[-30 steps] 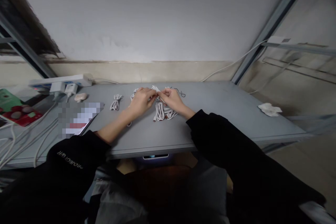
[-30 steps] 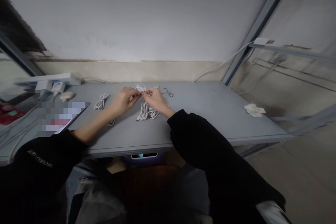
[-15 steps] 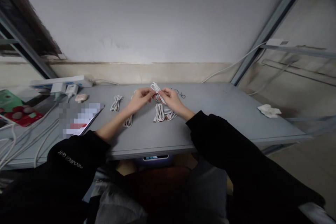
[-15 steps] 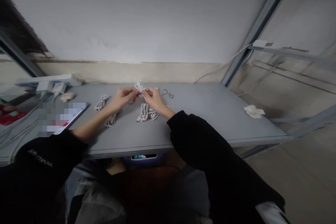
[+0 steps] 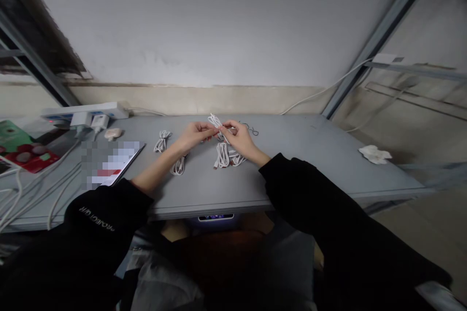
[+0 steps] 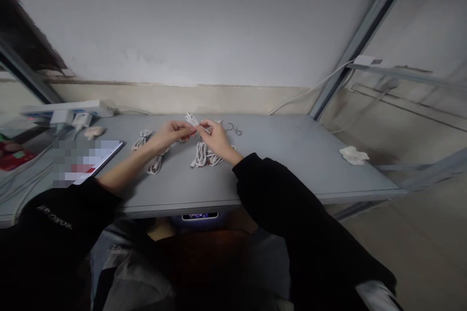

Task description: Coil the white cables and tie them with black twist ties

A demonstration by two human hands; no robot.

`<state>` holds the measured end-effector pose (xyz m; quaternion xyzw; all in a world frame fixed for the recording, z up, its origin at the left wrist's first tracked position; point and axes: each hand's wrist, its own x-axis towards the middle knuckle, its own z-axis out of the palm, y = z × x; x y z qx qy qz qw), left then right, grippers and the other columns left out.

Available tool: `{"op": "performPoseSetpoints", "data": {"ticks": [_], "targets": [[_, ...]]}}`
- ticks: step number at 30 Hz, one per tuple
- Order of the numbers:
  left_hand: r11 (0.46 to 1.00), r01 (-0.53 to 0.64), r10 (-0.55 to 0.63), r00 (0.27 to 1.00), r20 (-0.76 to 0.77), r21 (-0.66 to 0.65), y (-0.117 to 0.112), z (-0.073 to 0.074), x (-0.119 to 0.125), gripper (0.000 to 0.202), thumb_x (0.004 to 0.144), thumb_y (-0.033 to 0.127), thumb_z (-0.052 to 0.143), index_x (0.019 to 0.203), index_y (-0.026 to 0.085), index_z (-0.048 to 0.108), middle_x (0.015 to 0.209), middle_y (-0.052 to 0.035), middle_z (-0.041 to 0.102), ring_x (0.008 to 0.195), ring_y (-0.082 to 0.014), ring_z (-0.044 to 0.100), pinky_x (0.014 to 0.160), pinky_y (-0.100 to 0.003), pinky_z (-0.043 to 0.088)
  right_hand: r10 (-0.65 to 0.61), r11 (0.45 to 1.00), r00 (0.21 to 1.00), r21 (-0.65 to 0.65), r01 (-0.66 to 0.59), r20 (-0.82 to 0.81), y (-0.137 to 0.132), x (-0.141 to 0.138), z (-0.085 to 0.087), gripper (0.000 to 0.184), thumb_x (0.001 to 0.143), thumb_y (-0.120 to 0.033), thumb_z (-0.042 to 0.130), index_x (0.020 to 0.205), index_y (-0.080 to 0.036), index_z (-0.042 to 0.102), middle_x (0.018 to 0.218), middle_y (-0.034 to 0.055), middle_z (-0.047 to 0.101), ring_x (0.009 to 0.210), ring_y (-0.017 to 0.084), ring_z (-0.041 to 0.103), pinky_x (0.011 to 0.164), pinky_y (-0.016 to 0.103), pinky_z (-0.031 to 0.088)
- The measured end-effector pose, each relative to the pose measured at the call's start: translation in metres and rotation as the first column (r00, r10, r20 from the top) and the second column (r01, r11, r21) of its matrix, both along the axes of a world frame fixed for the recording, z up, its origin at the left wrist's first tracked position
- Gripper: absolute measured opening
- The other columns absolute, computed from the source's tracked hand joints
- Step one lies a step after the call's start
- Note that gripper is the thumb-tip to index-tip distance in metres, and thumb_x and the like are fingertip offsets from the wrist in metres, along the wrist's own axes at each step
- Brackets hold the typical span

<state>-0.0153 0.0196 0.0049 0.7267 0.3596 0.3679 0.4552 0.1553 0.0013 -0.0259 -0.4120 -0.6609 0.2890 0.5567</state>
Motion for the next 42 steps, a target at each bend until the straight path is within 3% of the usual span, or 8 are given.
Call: {"op": "performPoseSetpoints", "data": {"ticks": [4, 7, 10, 17, 30, 36, 42], "targets": [[0.980, -0.080, 0.101, 0.989, -0.108, 0.181, -0.004, 0.000, 0.003, 0.022, 0.079, 0.036, 0.063, 0.074, 0.015, 0.067, 0.063, -0.0013, 0.063, 0.053, -0.0088, 0.047, 0.051, -0.023, 0.035, -0.059, 0.998, 0.997, 0.025, 0.057, 0.048, 0.000, 0.001, -0.001, 0.017, 0.083, -0.035, 0.062, 0.083, -0.018, 0.064, 0.085, 0.0058, 0.068, 0.080, 0.017, 0.063, 0.066, 0.029, 0.051], [0.921, -0.125, 0.198, 0.966, -0.167, 0.368, -0.007, -0.001, 0.004, 0.020, 0.080, 0.031, 0.059, 0.072, 0.015, 0.067, 0.065, -0.0020, 0.066, 0.056, -0.0097, 0.050, 0.056, -0.024, 0.038, -0.093, 0.995, 0.992, 0.038, 0.090, 0.082, 0.000, 0.001, -0.002, 0.017, 0.083, -0.034, 0.063, 0.085, -0.017, 0.067, 0.086, 0.0064, 0.069, 0.083, 0.018, 0.064, 0.069, 0.031, 0.053], [0.884, -0.155, 0.251, 0.953, -0.168, 0.441, -0.008, -0.002, 0.006, 0.016, 0.080, 0.025, 0.056, 0.074, 0.015, 0.067, 0.071, -0.0036, 0.071, 0.061, -0.0112, 0.055, 0.061, -0.025, 0.042, -0.111, 0.993, 0.991, 0.055, 0.108, 0.068, -0.001, 0.000, -0.002, 0.016, 0.083, -0.030, 0.063, 0.089, -0.017, 0.069, 0.091, 0.0070, 0.070, 0.084, 0.018, 0.065, 0.075, 0.033, 0.054], [0.857, -0.237, 0.336, 0.930, -0.148, 0.457, -0.014, -0.001, 0.007, 0.018, 0.082, 0.022, 0.054, 0.083, 0.016, 0.071, 0.080, -0.0061, 0.074, 0.071, -0.0163, 0.063, 0.068, -0.028, 0.046, -0.015, 1.000, 0.999, 0.013, 0.016, -0.052, -0.004, -0.002, -0.001, 0.017, 0.082, -0.028, 0.065, 0.095, -0.019, 0.072, 0.102, 0.0087, 0.069, 0.084, 0.018, 0.068, 0.077, 0.034, 0.058], [0.856, -0.303, 0.381, 0.917, -0.116, 0.418, -0.022, -0.003, 0.012, 0.025, 0.085, 0.027, 0.052, 0.086, 0.015, 0.074, 0.085, -0.0067, 0.076, 0.079, -0.0214, 0.067, 0.075, -0.032, 0.048, -0.054, 0.995, 0.985, -0.087, 0.040, -0.166, -0.003, -0.005, 0.000, 0.019, 0.075, -0.026, 0.072, 0.090, -0.016, 0.069, 0.092, 0.0063, 0.070, 0.076, 0.016, 0.069, 0.073, 0.033, 0.057], [0.894, -0.247, 0.295, 0.952, -0.079, 0.373, -0.027, 0.000, 0.015, 0.022, 0.081, 0.033, 0.060, 0.085, 0.017, 0.074, 0.086, -0.0062, 0.076, 0.084, -0.0217, 0.066, 0.078, -0.032, 0.049, -0.052, 0.995, 0.982, -0.094, 0.036, -0.184, -0.005, -0.006, -0.001, 0.015, 0.074, -0.027, 0.071, 0.084, -0.018, 0.064, 0.083, 0.0033, 0.068, 0.069, 0.015, 0.067, 0.063, 0.029, 0.055], [0.902, -0.237, 0.282, 0.956, -0.077, 0.361, -0.027, -0.001, 0.016, 0.029, 0.083, 0.042, 0.059, 0.081, 0.016, 0.072, 0.081, -0.0049, 0.073, 0.078, -0.0185, 0.063, 0.072, -0.029, 0.046, -0.073, 0.995, 0.981, -0.082, 0.059, -0.182, -0.008, -0.010, 0.000, 0.010, 0.074, -0.021, 0.068, 0.080, -0.019, 0.059, 0.073, 0.0005, 0.066, 0.067, 0.015, 0.065, 0.065, 0.030, 0.054]]}}
